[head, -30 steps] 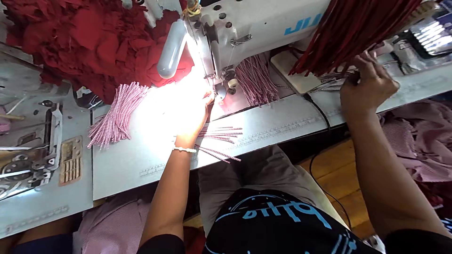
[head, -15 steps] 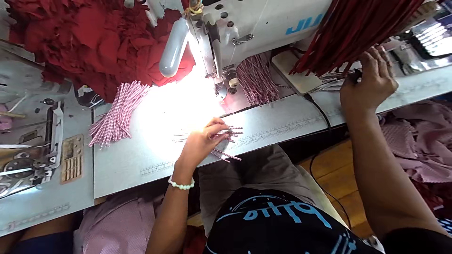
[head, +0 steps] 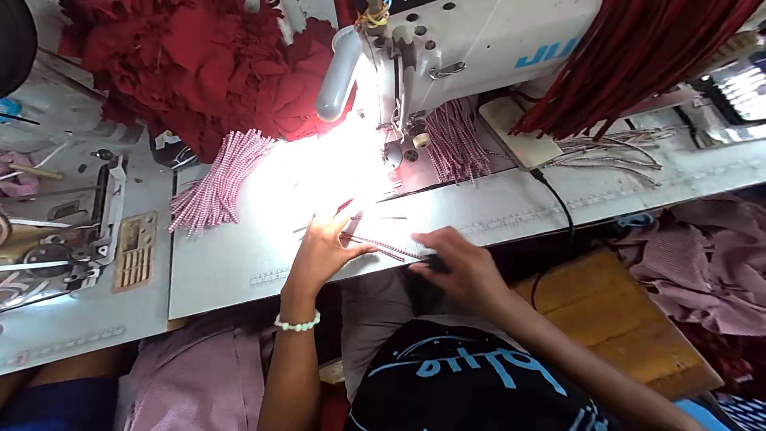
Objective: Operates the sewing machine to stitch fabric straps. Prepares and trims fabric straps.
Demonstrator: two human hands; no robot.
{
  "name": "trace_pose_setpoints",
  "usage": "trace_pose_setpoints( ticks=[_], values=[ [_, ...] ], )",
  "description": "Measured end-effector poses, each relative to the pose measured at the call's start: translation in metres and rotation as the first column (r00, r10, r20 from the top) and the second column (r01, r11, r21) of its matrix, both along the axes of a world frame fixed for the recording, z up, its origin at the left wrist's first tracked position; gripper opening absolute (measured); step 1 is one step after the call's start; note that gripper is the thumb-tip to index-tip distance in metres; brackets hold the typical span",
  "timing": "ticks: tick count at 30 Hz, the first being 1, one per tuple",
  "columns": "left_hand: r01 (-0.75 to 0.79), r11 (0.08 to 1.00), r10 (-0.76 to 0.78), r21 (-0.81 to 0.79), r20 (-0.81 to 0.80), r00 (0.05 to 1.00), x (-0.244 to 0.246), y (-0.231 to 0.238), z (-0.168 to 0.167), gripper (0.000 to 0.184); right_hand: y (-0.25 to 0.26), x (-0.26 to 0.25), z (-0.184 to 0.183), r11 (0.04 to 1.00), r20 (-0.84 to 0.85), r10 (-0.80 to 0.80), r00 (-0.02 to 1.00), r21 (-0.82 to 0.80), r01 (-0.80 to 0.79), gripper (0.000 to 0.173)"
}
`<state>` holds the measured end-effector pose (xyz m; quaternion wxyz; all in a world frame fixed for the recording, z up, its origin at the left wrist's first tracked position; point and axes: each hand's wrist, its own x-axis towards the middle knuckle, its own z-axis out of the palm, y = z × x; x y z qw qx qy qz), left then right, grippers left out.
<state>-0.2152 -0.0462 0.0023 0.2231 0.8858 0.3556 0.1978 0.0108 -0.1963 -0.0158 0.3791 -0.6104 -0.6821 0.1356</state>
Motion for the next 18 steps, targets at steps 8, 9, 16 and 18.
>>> trace_pose_setpoints(
  ticks=[8,9,16,18],
  values=[
    [-0.096,0.980,0.117,0.172,-0.115,0.986,0.010,0.019,-0.012,0.038,0.082,-0.002,-0.012,0.997,0.197,-0.028,0.980,0.074,0.013,0.015],
    [-0.106,0.973,0.132,0.206,-0.116,0.985,0.012,0.021,-0.013,0.034,0.089,0.002,-0.008,0.997,0.148,-0.044,0.988,0.061,0.035,0.015],
    [-0.228,0.954,0.245,0.197,-0.065,0.967,0.009,0.008,-0.018,0.030,0.090,-0.003,0.013,0.932,-0.485,-0.341,0.805,-0.287,0.221,0.042],
    [-0.252,0.939,0.277,0.233,-0.083,0.957,0.016,0.002,-0.023,0.028,0.095,-0.015,0.011,0.943,-0.462,-0.309,0.831,-0.265,0.203,0.042]
  ],
)
